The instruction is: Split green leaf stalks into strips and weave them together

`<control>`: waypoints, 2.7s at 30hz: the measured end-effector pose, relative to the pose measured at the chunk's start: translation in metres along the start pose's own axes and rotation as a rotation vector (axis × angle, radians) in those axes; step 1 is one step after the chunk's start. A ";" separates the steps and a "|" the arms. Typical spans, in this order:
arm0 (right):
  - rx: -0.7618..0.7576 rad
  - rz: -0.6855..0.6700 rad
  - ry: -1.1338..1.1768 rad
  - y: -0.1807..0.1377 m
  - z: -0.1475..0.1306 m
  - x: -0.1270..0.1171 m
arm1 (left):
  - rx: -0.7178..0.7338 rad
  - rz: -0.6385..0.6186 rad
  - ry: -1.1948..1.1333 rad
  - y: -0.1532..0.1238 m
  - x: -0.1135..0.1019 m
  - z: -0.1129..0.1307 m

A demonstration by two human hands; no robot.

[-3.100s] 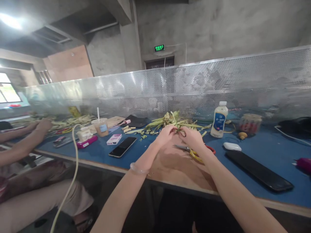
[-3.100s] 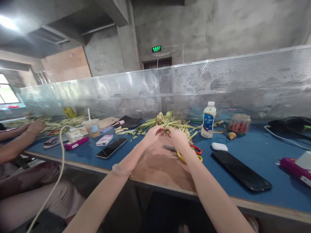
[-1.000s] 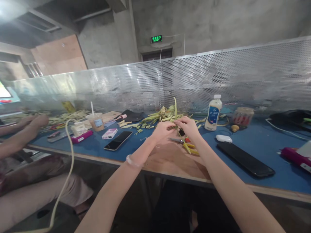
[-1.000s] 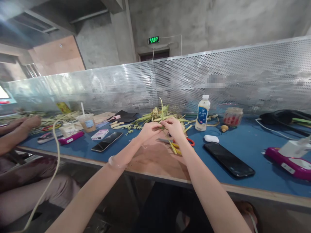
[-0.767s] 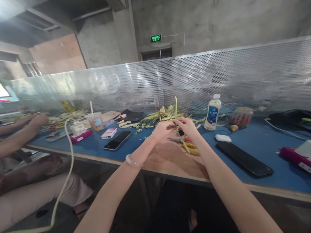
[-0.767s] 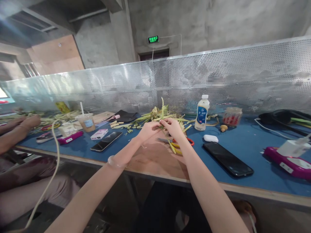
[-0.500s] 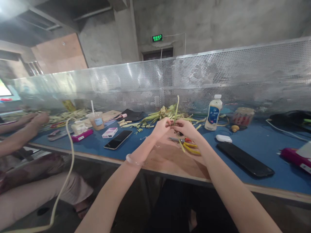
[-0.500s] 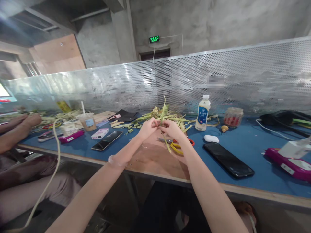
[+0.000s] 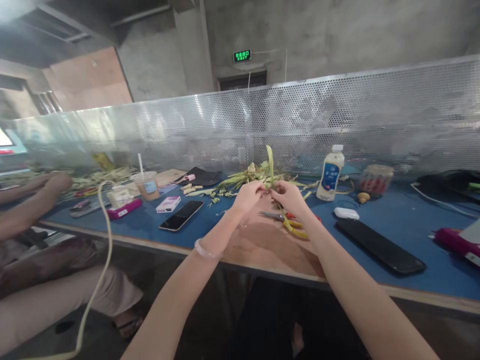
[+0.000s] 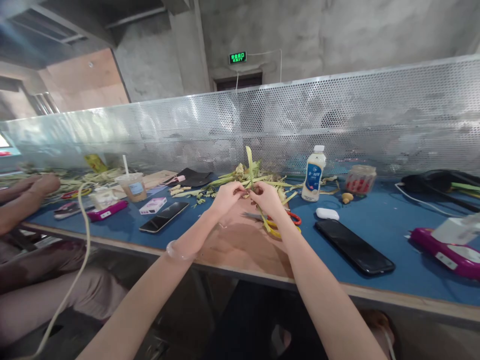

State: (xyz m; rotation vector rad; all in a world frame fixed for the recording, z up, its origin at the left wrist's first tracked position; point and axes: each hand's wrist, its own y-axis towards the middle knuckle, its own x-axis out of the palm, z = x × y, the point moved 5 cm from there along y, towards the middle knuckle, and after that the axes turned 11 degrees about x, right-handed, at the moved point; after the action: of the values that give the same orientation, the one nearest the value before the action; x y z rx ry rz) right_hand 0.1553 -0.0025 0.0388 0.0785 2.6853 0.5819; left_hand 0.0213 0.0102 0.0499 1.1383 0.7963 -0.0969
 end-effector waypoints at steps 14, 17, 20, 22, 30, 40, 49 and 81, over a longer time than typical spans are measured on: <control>0.052 -0.069 0.223 0.006 0.009 0.006 | 0.077 0.122 0.315 0.000 -0.019 0.017; 0.113 -0.075 0.349 0.007 0.014 0.007 | 0.066 0.268 0.327 -0.004 -0.028 0.026; 0.123 -0.073 0.500 0.007 0.014 0.005 | 0.038 0.344 0.325 -0.009 -0.030 0.032; 0.117 -0.074 0.576 0.008 0.014 0.004 | -0.018 0.268 0.269 -0.009 -0.022 0.029; 0.131 -0.118 0.678 0.010 0.018 0.006 | -0.047 -0.015 -0.016 -0.005 0.008 0.015; 0.099 -0.129 0.558 0.011 0.017 0.004 | -0.069 -0.012 -0.211 -0.004 0.012 0.012; 0.098 -0.137 0.541 0.011 0.015 0.004 | -0.132 0.017 -0.388 -0.003 0.018 0.003; 0.081 -0.067 0.453 0.003 0.014 0.008 | -0.290 0.213 -0.708 -0.002 0.002 -0.004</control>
State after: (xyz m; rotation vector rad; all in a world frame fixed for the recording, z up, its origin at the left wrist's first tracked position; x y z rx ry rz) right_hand 0.1533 0.0069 0.0251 -0.1376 3.1350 0.5192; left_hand 0.0199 0.0136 0.0466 0.8194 0.0525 -0.1861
